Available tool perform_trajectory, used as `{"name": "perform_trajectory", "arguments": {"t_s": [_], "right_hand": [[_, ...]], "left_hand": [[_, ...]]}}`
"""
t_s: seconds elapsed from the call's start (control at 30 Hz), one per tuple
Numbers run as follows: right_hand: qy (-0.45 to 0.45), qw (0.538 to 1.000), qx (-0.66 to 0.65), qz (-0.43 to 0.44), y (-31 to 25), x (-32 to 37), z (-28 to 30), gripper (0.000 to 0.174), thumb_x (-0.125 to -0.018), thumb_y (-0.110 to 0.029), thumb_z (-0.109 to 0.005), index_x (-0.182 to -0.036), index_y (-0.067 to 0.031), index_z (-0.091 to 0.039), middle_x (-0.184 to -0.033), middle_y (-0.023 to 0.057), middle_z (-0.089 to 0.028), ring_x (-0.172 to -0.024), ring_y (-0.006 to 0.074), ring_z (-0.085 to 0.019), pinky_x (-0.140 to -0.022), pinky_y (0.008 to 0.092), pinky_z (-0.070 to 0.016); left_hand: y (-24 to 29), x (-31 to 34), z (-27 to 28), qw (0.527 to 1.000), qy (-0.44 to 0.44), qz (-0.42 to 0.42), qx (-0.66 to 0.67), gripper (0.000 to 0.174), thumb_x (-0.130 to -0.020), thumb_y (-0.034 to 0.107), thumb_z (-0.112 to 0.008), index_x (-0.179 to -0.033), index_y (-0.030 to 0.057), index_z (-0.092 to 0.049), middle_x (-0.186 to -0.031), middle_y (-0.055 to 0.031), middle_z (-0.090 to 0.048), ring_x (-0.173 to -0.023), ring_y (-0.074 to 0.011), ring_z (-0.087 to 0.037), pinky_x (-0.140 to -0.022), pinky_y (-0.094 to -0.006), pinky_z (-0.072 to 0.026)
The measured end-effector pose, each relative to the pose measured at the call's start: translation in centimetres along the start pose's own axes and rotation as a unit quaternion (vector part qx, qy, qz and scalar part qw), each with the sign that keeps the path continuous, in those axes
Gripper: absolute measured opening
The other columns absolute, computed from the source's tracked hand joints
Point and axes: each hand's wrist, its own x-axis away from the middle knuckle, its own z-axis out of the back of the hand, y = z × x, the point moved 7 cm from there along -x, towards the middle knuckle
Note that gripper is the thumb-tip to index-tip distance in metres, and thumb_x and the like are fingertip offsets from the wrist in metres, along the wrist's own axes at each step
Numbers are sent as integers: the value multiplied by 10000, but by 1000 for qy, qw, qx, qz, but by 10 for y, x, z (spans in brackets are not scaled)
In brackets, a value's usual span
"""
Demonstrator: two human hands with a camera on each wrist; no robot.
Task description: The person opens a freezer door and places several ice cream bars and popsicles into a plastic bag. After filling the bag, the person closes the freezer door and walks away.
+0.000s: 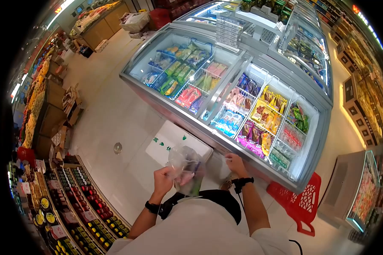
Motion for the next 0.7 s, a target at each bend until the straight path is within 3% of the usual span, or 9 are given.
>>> {"name": "perform_trajectory", "arguments": {"t_s": [0.03,0.13,0.23,0.27,0.37,0.6,0.7], "right_hand": [[16,1000,-15,-1,8,0,-17,260,-833,-102,-588,-1058,7,-663,-936,142,-708,-820,196,-690,-735,319,-544],[35,986,-94,-134,43,34,-63,200,-832,-97,-606,-995,0,-669,-852,91,-686,-702,178,-669,-607,304,-541],[10,971,-103,-215,67,83,-97,186,-848,-99,-596,-994,-3,-660,-851,86,-682,-654,169,-658,-574,305,-541],[29,950,-118,-287,76,106,-104,182,-854,-77,-584,-1009,-10,-651,-838,88,-676,-636,170,-651,-553,305,-539],[19,901,-178,-395,95,159,-130,175,-856,-67,-584,-1012,-18,-643,-827,94,-671,-629,183,-646,-556,317,-544],[43,853,-267,-446,103,205,-181,144,-808,-13,-603,-948,-22,-636,-782,105,-662,-601,203,-633,-547,359,-536],[8,862,-268,-430,97,203,-203,198,-801,-4,-649,-999,6,-648,-809,120,-664,-627,214,-645,-556,351,-548]], "left_hand": [[-9,-5,19,1000,-17,3,5,108,-832,-63,-601,-865,-48,-703,-703,-45,-674,-638,-89,-615,-580,-252,-501],[-34,-14,78,999,-31,12,11,103,-790,-31,-627,-862,-39,-700,-701,-83,-689,-615,-101,-621,-575,-252,-494],[-62,-25,124,998,-63,3,10,101,-796,-30,-633,-870,-41,-701,-701,-79,-689,-618,-102,-623,-572,-253,-495],[-68,-23,139,998,-60,16,1,97,-803,-27,-632,-871,-41,-701,-692,-71,-680,-614,-103,-620,-564,-253,-492],[-73,-25,174,998,-43,40,-6,87,-826,-16,-628,-868,-40,-700,-664,-46,-649,-597,-105,-606,-540,-252,-480],[-96,-14,247,998,42,40,-13,87,-862,16,-635,-831,-47,-686,-648,-35,-608,-527,-110,-564,-491,-243,-449],[-79,6,269,996,80,49,-1,120,-890,47,-631,-868,-54,-693,-641,-44,-604,-522,-113,-551,-492,-244,-445]]}}
